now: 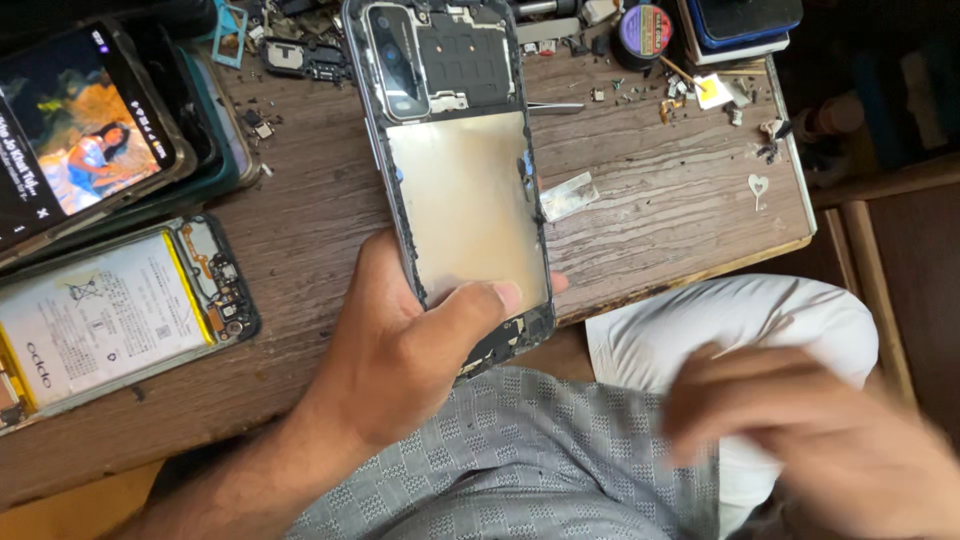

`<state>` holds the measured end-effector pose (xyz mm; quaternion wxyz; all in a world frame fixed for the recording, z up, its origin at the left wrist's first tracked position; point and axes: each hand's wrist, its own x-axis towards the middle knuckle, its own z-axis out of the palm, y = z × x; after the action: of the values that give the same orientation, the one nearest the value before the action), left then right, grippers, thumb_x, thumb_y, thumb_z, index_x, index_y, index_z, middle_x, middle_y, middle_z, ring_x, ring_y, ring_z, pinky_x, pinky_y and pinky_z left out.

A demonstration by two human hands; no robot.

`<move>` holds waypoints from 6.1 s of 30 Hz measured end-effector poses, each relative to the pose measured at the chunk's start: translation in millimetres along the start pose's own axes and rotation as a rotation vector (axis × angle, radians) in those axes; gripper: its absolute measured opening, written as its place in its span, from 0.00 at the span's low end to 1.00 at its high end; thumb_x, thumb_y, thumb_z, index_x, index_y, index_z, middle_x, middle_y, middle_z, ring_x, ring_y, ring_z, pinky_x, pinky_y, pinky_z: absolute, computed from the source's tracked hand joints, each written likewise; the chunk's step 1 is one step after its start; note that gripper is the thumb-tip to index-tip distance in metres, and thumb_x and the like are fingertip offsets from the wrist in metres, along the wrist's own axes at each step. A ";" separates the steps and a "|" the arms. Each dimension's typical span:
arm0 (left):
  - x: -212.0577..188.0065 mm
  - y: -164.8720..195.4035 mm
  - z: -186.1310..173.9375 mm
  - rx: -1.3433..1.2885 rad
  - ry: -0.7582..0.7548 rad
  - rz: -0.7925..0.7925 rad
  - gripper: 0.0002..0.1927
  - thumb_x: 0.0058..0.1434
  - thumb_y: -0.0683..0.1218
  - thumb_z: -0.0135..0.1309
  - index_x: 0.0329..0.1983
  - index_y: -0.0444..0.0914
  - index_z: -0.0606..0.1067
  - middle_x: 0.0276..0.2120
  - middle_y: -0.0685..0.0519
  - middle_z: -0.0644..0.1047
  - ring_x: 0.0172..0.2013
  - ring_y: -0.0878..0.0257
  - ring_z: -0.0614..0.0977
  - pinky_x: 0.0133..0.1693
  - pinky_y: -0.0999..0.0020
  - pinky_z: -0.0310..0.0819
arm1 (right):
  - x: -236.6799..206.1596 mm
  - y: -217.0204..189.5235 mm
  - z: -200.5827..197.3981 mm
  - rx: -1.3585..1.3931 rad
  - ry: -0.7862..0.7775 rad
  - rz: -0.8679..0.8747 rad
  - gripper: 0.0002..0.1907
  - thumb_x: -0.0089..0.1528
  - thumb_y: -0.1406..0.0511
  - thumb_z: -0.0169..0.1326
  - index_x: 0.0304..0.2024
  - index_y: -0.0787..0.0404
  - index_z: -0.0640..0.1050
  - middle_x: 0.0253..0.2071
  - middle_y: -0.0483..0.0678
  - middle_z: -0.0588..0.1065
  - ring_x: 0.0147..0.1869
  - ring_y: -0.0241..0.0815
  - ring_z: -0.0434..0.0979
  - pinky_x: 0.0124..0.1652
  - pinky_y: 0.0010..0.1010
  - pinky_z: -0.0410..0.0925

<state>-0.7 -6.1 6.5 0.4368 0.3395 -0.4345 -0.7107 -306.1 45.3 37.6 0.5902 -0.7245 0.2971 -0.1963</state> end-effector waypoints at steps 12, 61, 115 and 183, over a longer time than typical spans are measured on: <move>-1.2 -1.5 0.9 -0.002 -0.004 0.016 0.17 0.60 0.41 0.49 0.48 0.25 0.77 0.42 0.42 0.86 0.44 0.60 0.88 0.48 0.67 0.84 | 99.1 161.7 -50.3 -0.687 0.721 0.328 0.16 0.58 0.68 0.51 0.48 0.65 0.78 0.45 0.59 0.79 0.49 0.55 0.80 0.48 0.43 0.73; -14.7 -0.3 10.0 0.418 0.173 0.423 0.22 0.59 0.40 0.51 0.57 0.29 0.72 0.53 0.39 0.78 0.54 0.49 0.82 0.57 0.59 0.75 | 131.6 -9.6 69.3 -0.795 0.975 0.040 0.07 0.65 0.70 0.60 0.38 0.65 0.74 0.37 0.48 0.76 0.41 0.34 0.75 0.41 0.26 0.69; -24.2 46.1 -29.3 0.176 0.149 0.270 0.43 0.58 0.45 0.62 0.75 0.35 0.58 0.60 0.44 0.70 0.54 0.59 0.78 0.53 0.65 0.81 | 84.5 -5.7 -32.6 -0.275 0.615 0.288 0.09 0.63 0.71 0.57 0.45 0.65 0.84 0.37 0.45 0.82 0.41 0.32 0.80 0.42 0.23 0.73; -14.1 13.0 -37.5 1.304 -0.069 0.438 0.48 0.50 0.64 0.65 0.66 0.30 0.67 0.56 0.42 0.68 0.57 0.45 0.67 0.58 0.47 0.60 | 46.8 -22.9 -10.4 -1.039 0.813 0.117 0.09 0.65 0.69 0.64 0.44 0.68 0.78 0.41 0.55 0.79 0.45 0.40 0.81 0.45 0.25 0.73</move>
<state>41.3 -8.3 5.1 0.2628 0.4144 -0.8457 -0.2096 -273.3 9.5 59.1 0.0145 -0.7659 0.5911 -0.2527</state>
